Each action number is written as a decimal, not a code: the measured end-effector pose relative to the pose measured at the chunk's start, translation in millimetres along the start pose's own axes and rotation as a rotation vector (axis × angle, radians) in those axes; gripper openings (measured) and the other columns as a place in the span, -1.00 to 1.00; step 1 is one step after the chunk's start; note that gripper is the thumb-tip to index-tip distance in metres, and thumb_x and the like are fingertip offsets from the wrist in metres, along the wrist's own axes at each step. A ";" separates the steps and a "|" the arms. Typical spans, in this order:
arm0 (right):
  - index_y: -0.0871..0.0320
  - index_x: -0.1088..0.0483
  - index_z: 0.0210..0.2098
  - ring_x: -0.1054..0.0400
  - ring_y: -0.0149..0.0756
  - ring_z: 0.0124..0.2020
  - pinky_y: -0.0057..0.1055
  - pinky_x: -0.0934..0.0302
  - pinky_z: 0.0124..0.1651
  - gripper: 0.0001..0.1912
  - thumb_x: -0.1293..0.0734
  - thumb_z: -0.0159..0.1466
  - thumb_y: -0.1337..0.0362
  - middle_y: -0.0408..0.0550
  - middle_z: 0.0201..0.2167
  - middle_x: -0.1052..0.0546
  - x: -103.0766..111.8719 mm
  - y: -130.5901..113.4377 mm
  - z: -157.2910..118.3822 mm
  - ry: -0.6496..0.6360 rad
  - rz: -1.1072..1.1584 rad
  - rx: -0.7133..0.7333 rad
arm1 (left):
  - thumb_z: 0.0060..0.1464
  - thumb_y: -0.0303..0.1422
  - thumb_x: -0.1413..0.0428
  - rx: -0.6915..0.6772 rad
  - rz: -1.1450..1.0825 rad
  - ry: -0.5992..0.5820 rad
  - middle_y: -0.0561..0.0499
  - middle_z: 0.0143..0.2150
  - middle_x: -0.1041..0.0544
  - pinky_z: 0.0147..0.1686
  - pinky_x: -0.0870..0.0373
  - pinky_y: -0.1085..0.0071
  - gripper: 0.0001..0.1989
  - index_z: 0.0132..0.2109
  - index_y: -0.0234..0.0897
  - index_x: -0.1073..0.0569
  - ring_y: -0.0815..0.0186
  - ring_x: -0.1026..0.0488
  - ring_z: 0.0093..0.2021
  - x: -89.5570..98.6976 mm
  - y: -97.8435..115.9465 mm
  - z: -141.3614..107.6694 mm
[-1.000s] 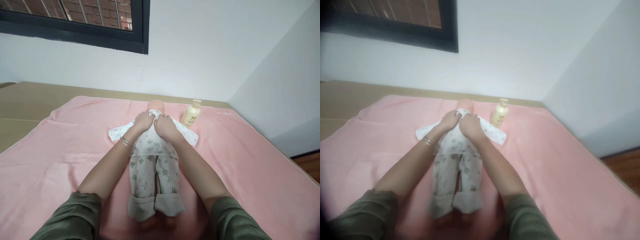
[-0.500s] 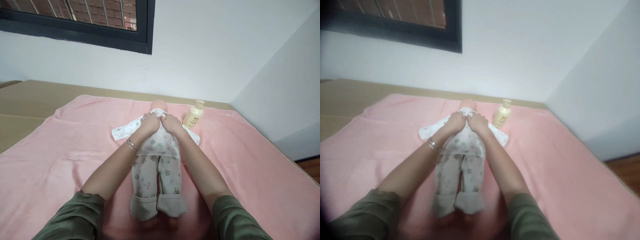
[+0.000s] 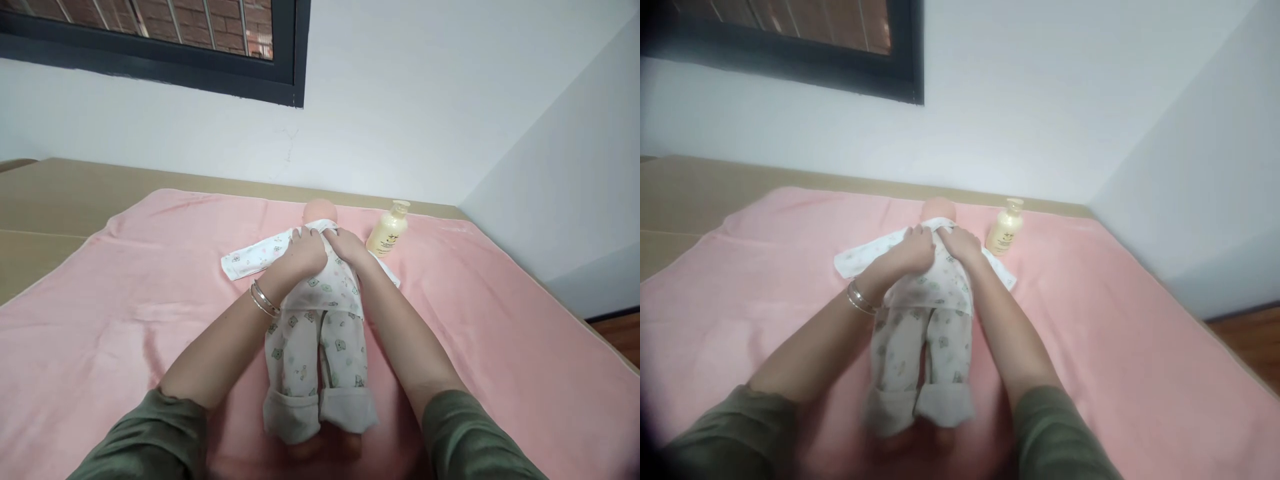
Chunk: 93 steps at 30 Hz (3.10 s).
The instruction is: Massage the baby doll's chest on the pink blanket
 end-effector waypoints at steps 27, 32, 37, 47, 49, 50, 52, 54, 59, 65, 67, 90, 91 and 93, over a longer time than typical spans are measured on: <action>0.13 -0.23 0.29 -0.35 0.22 0.16 0.05 -0.20 0.17 -0.26 -0.01 0.37 -0.24 0.19 0.19 -0.46 -6.2 0.3 -2.5 0.062 -0.042 0.005 | 0.31 -0.03 0.25 0.131 -0.100 0.135 -0.27 0.18 -0.48 0.16 -0.30 0.05 -0.45 0.13 -0.27 -0.40 -0.09 -0.38 0.21 -7.5 -36.2 26.8; 0.15 -0.29 0.21 -0.36 0.21 0.13 0.04 -0.24 0.12 -0.28 -0.02 0.36 -0.23 0.19 0.17 -0.48 -2.6 0.0 -1.3 0.033 -0.032 0.030 | 0.34 -0.12 0.24 0.149 -0.040 0.139 -0.33 0.20 -0.45 0.24 -0.21 0.01 -0.48 0.17 -0.34 -0.38 -0.10 -0.35 0.24 -2.1 -19.0 11.7; 0.23 -0.32 0.19 -0.32 0.25 0.17 0.12 -0.16 0.20 -0.32 0.01 0.41 -0.16 0.27 0.16 -0.46 -1.8 -8.8 -9.1 0.070 -0.120 0.003 | 0.30 -0.26 0.20 0.105 -0.022 0.127 -0.37 0.22 -0.43 0.22 -0.23 0.01 -0.53 0.19 -0.39 -0.36 -0.11 -0.33 0.25 2.2 -9.3 5.1; 0.23 -0.26 0.25 -0.24 0.24 0.25 0.14 -0.08 0.25 -0.40 0.02 0.46 -0.02 0.27 0.22 -0.40 -6.5 -24.1 -21.0 0.122 -0.180 -0.024 | 0.32 -0.12 0.24 0.074 -0.090 0.065 -0.28 0.17 -0.50 0.15 -0.32 0.08 -0.50 0.13 -0.29 -0.39 -0.06 -0.42 0.19 3.2 -33.7 21.2; 0.24 -0.26 0.25 -0.28 0.25 0.22 0.11 -0.12 0.23 -0.38 -0.01 0.44 -0.05 0.27 0.19 -0.43 -3.6 -17.9 -15.4 0.084 -0.138 -0.029 | 0.33 -0.14 0.24 0.063 -0.062 0.053 -0.29 0.19 -0.47 0.17 -0.30 0.06 -0.50 0.17 -0.30 -0.37 -0.07 -0.40 0.21 5.6 -26.8 14.6; 0.24 -0.26 0.25 -0.29 0.25 0.21 0.10 -0.14 0.22 -0.36 -0.02 0.42 -0.07 0.27 0.19 -0.44 -2.2 -14.9 -12.8 0.068 -0.122 -0.027 | 0.33 -0.15 0.24 0.060 -0.051 0.047 -0.30 0.20 -0.47 0.18 -0.30 0.05 -0.50 0.19 -0.31 -0.35 -0.08 -0.39 0.21 7.2 -23.2 11.0; 0.22 -0.25 0.25 -0.29 0.25 0.21 0.08 -0.16 0.21 -0.33 -0.04 0.40 -0.13 0.26 0.20 -0.44 0.2 -10.2 -8.9 0.045 -0.101 -0.015 | 0.34 -0.16 0.24 0.057 -0.035 0.036 -0.30 0.21 -0.45 0.17 -0.30 0.03 -0.50 0.21 -0.31 -0.33 -0.10 -0.37 0.23 10.5 -17.2 5.0; 0.21 -0.26 0.25 -0.29 0.24 0.22 0.08 -0.16 0.21 -0.32 -0.04 0.39 -0.15 0.25 0.21 -0.43 1.3 -7.7 -7.3 0.032 -0.098 -0.004 | 0.35 -0.18 0.24 0.065 -0.028 0.027 -0.29 0.22 -0.45 0.16 -0.32 0.04 -0.52 0.21 -0.30 -0.34 -0.09 -0.37 0.24 12.5 -14.3 2.0; 0.22 -0.28 0.24 -0.27 0.27 0.24 0.13 -0.10 0.24 -0.26 0.02 0.40 -0.21 0.28 0.22 -0.42 0.0 -12.2 -13.1 0.031 -0.142 0.029 | 0.32 -0.20 0.19 0.064 -0.091 0.038 -0.23 0.19 -0.48 0.13 -0.35 0.09 -0.56 0.20 -0.22 -0.36 -0.04 -0.40 0.20 10.6 -23.2 10.4; 0.23 -0.27 0.24 -0.27 0.25 0.24 0.13 -0.11 0.24 -0.31 0.02 0.42 -0.14 0.29 0.21 -0.43 -1.3 -13.7 -13.2 0.061 -0.151 0.010 | 0.30 -0.16 0.16 -0.002 -0.131 0.014 -0.23 0.22 -0.48 0.16 -0.34 0.13 -0.52 0.23 -0.24 -0.35 -0.01 -0.42 0.21 9.5 -29.9 16.7; 0.22 -0.27 0.25 -0.28 0.25 0.23 0.11 -0.13 0.22 -0.31 0.00 0.41 -0.15 0.28 0.20 -0.43 -0.3 -9.5 -8.5 0.052 -0.126 0.003 | 0.30 -0.20 0.17 -0.011 -0.090 -0.010 -0.28 0.22 -0.47 0.14 -0.35 0.12 -0.53 0.20 -0.31 -0.37 -0.03 -0.41 0.21 11.4 -24.5 12.6; 0.21 -0.40 0.12 -0.35 0.18 0.16 0.13 -0.06 0.27 -0.37 -0.01 0.43 -0.10 0.24 0.13 -0.51 0.7 -7.7 -3.8 0.054 -0.063 0.051 | 0.26 -0.38 0.16 -0.054 0.068 0.046 -0.34 0.21 -0.46 0.19 -0.28 0.04 -0.57 0.16 -0.39 -0.39 -0.09 -0.37 0.24 11.4 -1.5 -4.7; 0.23 -0.39 0.13 -0.34 0.19 0.17 0.14 -0.06 0.27 -0.37 0.00 0.44 -0.09 0.26 0.14 -0.50 0.2 -10.4 -7.1 0.066 -0.096 0.062 | 0.25 -0.39 0.15 -0.053 0.044 0.049 -0.33 0.19 -0.48 0.17 -0.31 0.09 -0.59 0.13 -0.39 -0.42 -0.07 -0.40 0.21 10.8 -4.9 -1.5; 0.26 -0.35 0.16 -0.30 0.19 0.20 0.16 -0.05 0.27 -0.40 0.01 0.46 -0.04 0.30 0.18 -0.45 -2.6 -20.4 -17.5 0.106 -0.188 0.090 | 0.26 -0.35 0.17 -0.040 -0.034 0.059 -0.31 0.14 -0.52 0.14 -0.34 0.16 -0.59 0.07 -0.38 -0.46 -0.01 -0.45 0.16 7.8 -18.0 10.1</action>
Point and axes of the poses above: each hand's wrist, its own z-axis towards the middle knuckle, its own x-axis out of the back of the hand, y = z × x, the point moved 4 cm from there along z, towards the middle knuckle
